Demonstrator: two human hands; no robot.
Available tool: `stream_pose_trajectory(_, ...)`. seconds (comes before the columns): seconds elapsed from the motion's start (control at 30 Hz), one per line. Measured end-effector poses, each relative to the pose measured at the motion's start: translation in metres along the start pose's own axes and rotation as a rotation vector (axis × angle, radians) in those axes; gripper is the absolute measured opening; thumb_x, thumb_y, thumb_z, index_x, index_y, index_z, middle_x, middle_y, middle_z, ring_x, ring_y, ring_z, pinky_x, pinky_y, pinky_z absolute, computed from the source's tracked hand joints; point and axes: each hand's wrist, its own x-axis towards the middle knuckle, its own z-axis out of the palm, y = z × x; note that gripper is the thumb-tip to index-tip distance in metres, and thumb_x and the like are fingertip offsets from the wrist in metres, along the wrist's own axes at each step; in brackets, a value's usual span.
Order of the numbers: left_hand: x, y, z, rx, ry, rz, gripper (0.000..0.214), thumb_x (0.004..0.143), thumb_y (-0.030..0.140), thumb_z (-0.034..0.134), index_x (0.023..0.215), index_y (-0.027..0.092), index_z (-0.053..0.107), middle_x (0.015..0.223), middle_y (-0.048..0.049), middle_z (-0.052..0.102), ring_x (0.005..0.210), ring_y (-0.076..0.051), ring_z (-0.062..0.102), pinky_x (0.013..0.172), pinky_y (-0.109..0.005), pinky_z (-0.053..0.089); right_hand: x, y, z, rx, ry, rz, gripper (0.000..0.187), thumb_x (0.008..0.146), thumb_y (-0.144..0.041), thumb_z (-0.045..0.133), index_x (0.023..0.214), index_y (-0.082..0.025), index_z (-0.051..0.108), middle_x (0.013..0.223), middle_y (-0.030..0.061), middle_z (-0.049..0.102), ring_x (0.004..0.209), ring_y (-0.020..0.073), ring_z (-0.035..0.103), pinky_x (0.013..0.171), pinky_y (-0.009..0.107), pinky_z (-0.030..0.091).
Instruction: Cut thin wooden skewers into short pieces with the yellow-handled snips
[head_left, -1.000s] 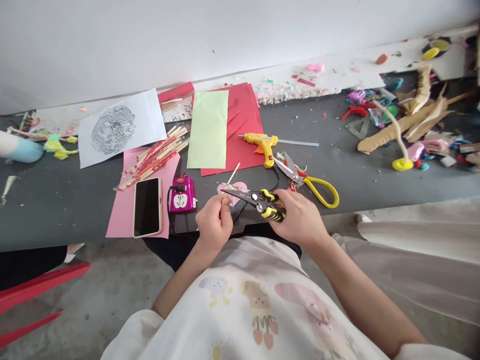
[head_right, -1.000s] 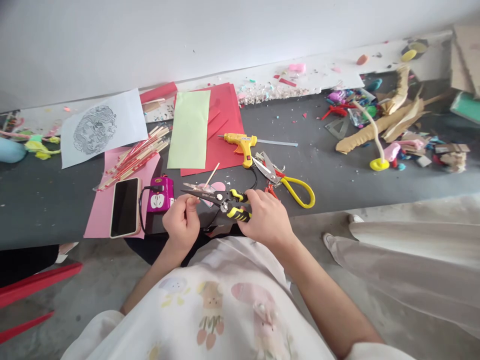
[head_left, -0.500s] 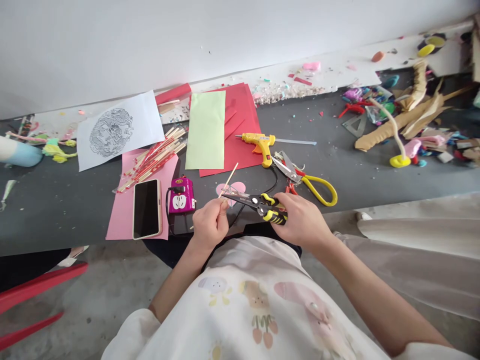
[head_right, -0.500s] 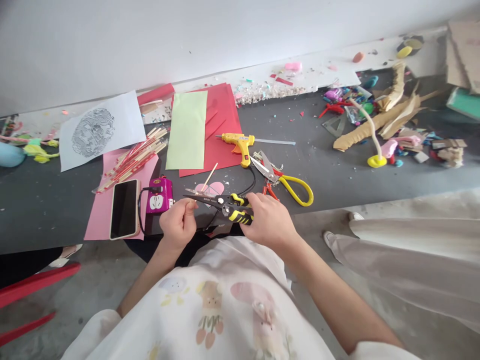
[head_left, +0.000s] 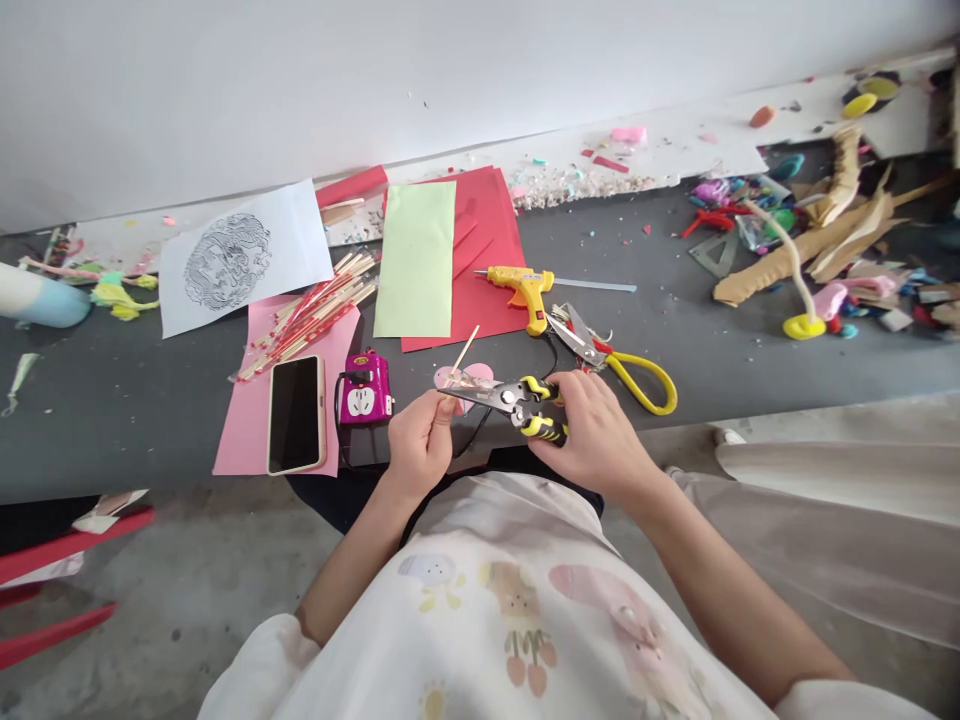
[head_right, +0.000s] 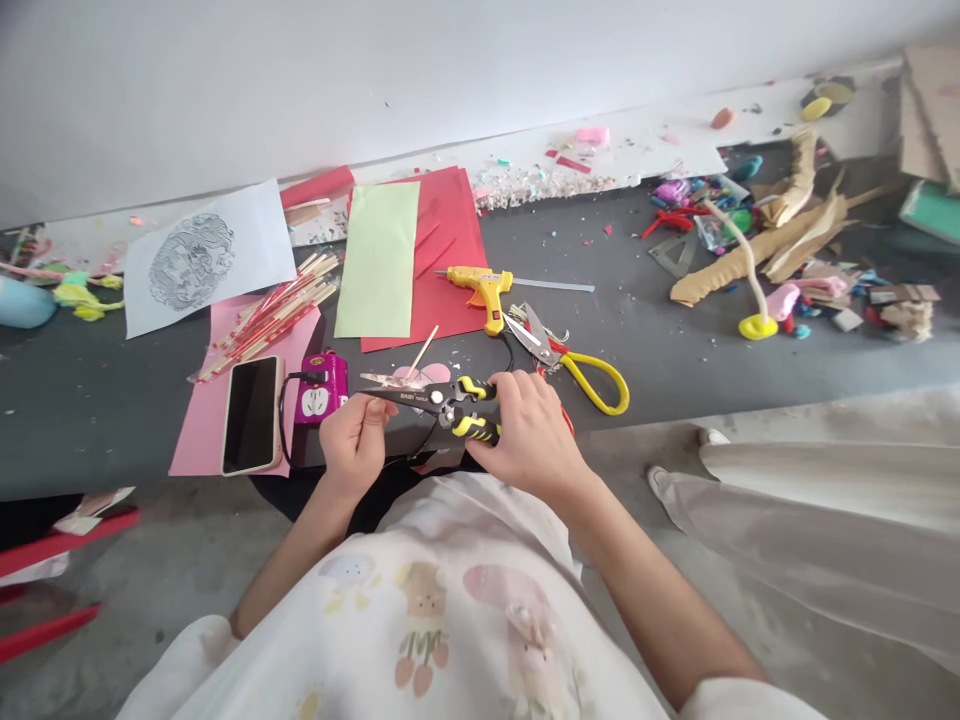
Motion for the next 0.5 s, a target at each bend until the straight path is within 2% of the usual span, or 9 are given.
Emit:
stream_pose_trajectory(0.2, 0.005, -0.003, 0.000, 0.050, -0.001, 0.021, 0.027, 0.095, 0.023, 0.041, 0.074, 0.018, 0.058, 0.060, 0.0021, 0.058, 0.054, -0.008, 0.053, 0.055, -0.019, 0.039, 0.001, -0.001, 0.001, 0.025, 0.014, 0.013, 0.042, 0.072, -0.034, 0.058, 0.108, -0.016, 0.046, 0.099, 0.0118, 0.058, 0.092, 0.0285, 0.052, 0.086, 0.042, 0.042)
stream_pose_trajectory(0.3, 0.010, -0.006, 0.000, 0.148, -0.009, 0.033, 0.019, 0.094, 0.023, 0.043, 0.083, 0.018, 0.059, 0.075, -0.0026, 0.062, 0.074, -0.013, 0.059, 0.070, -0.024, 0.045, 0.001, -0.005, 0.005, 0.026, 0.032, 0.089, 0.043, 0.072, -0.035, 0.058, 0.108, -0.016, 0.046, 0.099, 0.0132, 0.058, 0.093, 0.0299, 0.053, 0.086, 0.043, 0.041)
stream_pose_trajectory(0.4, 0.010, -0.007, 0.002, 0.222, 0.146, 0.058, 0.014, 0.091, 0.026, 0.049, 0.099, 0.017, 0.056, 0.097, -0.0094, 0.062, 0.095, -0.019, 0.057, 0.083, -0.032, 0.045, 0.004, -0.009, 0.008, 0.001, 0.062, 0.187, 0.043, 0.073, -0.036, 0.058, 0.108, -0.016, 0.046, 0.102, 0.0154, 0.058, 0.098, 0.0325, 0.052, 0.084, 0.044, 0.041)
stream_pose_trajectory(0.47, 0.007, -0.005, 0.007, 0.176, 0.207, 0.035, 0.013, 0.090, 0.029, 0.050, 0.094, 0.017, 0.054, 0.091, -0.0080, 0.060, 0.090, -0.018, 0.056, 0.080, -0.032, 0.046, 0.007, -0.012, 0.010, -0.007, 0.089, 0.240, 0.042, 0.073, -0.036, 0.057, 0.109, -0.016, 0.046, 0.104, 0.0162, 0.058, 0.099, 0.0337, 0.052, 0.084, 0.044, 0.041)
stream_pose_trajectory(0.5, 0.004, -0.002, 0.010, 0.117, 0.181, 0.004, 0.013, 0.091, 0.030, 0.048, 0.088, 0.018, 0.054, 0.084, -0.0058, 0.058, 0.084, -0.017, 0.056, 0.076, -0.030, 0.047, 0.009, -0.013, 0.010, -0.007, 0.102, 0.257, 0.042, 0.074, -0.036, 0.056, 0.109, -0.016, 0.046, 0.104, 0.0165, 0.058, 0.100, 0.0342, 0.052, 0.083, 0.045, 0.041)
